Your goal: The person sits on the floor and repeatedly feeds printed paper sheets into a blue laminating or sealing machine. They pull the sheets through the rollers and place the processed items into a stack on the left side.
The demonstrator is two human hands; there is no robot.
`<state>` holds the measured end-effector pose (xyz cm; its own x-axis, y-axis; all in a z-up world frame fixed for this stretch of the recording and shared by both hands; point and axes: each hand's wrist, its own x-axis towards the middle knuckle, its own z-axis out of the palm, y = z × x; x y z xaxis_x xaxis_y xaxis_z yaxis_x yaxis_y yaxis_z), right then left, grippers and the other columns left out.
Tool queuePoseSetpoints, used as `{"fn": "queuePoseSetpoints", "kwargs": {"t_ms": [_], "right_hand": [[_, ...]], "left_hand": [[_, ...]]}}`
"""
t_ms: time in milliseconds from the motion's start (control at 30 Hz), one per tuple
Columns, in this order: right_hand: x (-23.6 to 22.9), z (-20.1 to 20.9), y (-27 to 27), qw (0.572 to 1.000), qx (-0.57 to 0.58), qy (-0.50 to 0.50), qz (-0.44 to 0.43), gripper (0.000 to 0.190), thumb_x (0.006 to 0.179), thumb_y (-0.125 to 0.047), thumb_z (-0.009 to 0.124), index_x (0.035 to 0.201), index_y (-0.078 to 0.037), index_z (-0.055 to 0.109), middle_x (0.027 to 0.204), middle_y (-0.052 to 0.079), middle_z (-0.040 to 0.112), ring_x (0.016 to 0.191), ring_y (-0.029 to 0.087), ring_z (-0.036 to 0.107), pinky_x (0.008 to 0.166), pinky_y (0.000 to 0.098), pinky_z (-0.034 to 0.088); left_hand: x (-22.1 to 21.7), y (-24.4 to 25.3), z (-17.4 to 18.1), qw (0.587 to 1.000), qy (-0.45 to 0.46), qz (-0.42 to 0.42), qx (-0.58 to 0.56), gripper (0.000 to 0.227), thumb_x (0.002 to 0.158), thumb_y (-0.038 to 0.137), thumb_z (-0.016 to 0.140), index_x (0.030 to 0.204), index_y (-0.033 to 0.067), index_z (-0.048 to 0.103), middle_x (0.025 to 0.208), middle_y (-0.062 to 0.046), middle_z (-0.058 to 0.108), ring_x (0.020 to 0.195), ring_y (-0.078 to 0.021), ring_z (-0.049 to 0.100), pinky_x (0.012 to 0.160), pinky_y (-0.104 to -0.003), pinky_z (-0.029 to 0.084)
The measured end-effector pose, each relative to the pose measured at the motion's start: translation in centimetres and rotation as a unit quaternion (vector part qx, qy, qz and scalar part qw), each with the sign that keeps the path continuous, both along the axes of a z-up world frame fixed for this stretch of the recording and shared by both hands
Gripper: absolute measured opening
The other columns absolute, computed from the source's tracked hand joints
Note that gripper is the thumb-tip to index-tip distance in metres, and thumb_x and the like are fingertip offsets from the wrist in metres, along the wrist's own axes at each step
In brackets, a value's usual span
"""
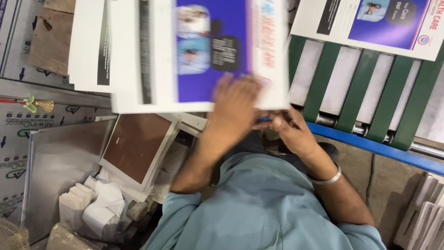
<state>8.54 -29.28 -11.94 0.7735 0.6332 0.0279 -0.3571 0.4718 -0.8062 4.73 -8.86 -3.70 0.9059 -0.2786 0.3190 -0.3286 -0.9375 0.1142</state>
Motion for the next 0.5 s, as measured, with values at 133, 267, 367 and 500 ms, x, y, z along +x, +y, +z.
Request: {"fn": "queuePoseSetpoints", "kwargs": {"t_ms": [133, 267, 367, 500], "right_hand": [[1.1, -2.3, -0.2, 0.967, 0.036, 0.137, -0.211, 0.053, 0.106, -0.011, 0.063, 0.154, -0.002, 0.042, 0.145, 0.014, 0.057, 0.13, 0.024, 0.063, 0.107, 0.0378, 0.059], [4.6, -4.3, -8.0, 0.954, 0.076, 0.066, -0.283, 0.045, 0.116, -0.001, 0.064, 0.157, 0.008, 0.049, 0.126, 0.019, 0.068, 0.095, 0.023, 0.068, 0.073, 0.0317, 0.06], [7.1, -6.2, -12.6, 0.884, -0.008, 0.099, -0.457, 0.046, 0.098, 0.01, 0.06, 0.143, 0.011, 0.053, 0.132, 0.02, 0.069, 0.117, 0.028, 0.076, 0.1, 0.0371, 0.07], [8.4, -8.7, -17.8, 0.828, -0.067, 0.046, -0.554, 0.038, 0.099, 0.011, 0.059, 0.136, 0.006, 0.052, 0.132, 0.024, 0.068, 0.115, 0.034, 0.077, 0.094, 0.0447, 0.073]], "left_hand": [[-0.8, -3.2, 0.7, 0.998, 0.024, -0.059, -0.007, 0.067, 0.088, 0.043, 0.073, 0.135, -0.0028, 0.06, 0.143, -0.02, 0.056, 0.139, -0.0358, 0.047, 0.122, -0.062, 0.023], [-3.5, 1.8, 2.4, 0.999, 0.043, 0.009, -0.016, 0.062, 0.095, 0.037, 0.074, 0.142, -0.0006, 0.058, 0.15, -0.019, 0.054, 0.145, -0.034, 0.044, 0.126, -0.058, 0.025], [-3.8, 5.0, 3.1, 0.998, -0.002, 0.067, -0.02, 0.066, 0.09, 0.037, 0.077, 0.14, -0.0013, 0.056, 0.151, -0.022, 0.05, 0.144, -0.0391, 0.041, 0.12, -0.06, 0.027], [-3.3, 7.7, 2.7, 0.993, -0.023, 0.108, 0.029, 0.06, 0.091, 0.018, 0.075, 0.144, -0.0024, 0.056, 0.148, -0.02, 0.055, 0.141, -0.0387, 0.049, 0.12, -0.055, 0.036]]}}
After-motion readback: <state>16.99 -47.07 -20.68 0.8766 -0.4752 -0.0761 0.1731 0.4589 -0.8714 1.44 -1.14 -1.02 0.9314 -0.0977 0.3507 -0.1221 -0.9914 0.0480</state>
